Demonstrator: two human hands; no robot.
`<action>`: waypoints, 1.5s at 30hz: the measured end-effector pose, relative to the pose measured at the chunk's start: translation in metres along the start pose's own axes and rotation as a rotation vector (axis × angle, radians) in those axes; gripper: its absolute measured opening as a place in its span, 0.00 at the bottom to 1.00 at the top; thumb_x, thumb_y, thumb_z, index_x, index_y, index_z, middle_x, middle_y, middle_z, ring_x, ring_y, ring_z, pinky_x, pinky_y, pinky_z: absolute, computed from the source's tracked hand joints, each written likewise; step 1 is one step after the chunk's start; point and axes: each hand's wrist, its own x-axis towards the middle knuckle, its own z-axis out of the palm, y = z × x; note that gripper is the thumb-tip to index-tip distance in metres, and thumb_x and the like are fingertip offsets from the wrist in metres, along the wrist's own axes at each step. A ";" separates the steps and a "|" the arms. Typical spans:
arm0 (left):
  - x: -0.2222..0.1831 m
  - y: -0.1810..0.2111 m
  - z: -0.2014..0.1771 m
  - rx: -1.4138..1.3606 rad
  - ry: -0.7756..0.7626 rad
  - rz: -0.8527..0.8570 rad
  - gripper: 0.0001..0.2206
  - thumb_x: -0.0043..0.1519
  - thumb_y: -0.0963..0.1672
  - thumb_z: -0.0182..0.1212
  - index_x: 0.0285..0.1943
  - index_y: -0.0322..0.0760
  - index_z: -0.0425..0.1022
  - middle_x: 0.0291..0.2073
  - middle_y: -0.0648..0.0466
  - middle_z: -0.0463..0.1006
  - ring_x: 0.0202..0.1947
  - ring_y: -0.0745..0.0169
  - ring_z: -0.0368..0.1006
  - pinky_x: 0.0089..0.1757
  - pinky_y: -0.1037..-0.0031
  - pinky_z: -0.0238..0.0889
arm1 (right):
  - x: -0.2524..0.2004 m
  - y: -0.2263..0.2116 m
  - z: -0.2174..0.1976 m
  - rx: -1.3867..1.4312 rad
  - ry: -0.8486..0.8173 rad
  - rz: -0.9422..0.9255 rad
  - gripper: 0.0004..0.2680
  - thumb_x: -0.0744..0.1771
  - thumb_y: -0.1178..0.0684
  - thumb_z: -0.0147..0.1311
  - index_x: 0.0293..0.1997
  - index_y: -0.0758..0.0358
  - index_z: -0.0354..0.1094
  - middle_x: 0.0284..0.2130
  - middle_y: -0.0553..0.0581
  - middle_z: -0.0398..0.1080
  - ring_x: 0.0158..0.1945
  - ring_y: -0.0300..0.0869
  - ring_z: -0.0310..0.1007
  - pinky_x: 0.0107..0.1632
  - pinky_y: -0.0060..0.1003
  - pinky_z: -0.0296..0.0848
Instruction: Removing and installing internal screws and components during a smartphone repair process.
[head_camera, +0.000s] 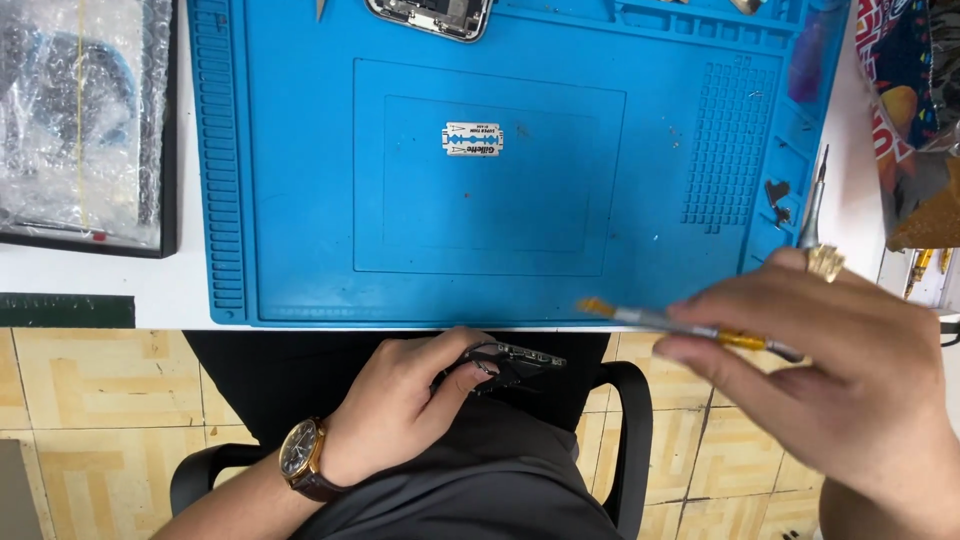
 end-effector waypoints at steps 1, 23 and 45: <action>0.000 0.002 0.000 0.001 0.000 -0.002 0.07 0.69 0.43 0.54 0.51 0.40 0.76 0.28 0.59 0.80 0.15 0.62 0.69 0.23 0.72 0.58 | -0.003 -0.004 0.001 0.002 0.000 0.000 0.08 0.60 0.52 0.67 0.37 0.63 0.79 0.29 0.55 0.79 0.24 0.40 0.76 0.34 0.37 0.72; -0.005 0.005 -0.003 0.046 0.079 0.097 0.08 0.69 0.42 0.53 0.50 0.39 0.78 0.38 0.59 0.86 0.27 0.66 0.82 0.30 0.78 0.72 | -0.009 -0.018 0.011 -0.039 -0.047 -0.115 0.05 0.64 0.51 0.65 0.40 0.57 0.78 0.29 0.52 0.73 0.24 0.39 0.71 0.24 0.36 0.69; -0.002 0.006 -0.001 0.108 0.076 0.106 0.07 0.68 0.42 0.55 0.49 0.41 0.78 0.34 0.61 0.85 0.22 0.66 0.78 0.26 0.76 0.68 | -0.006 -0.008 0.007 -0.074 -0.299 -0.109 0.11 0.67 0.51 0.54 0.55 0.46 0.75 0.31 0.44 0.77 0.20 0.40 0.75 0.17 0.42 0.68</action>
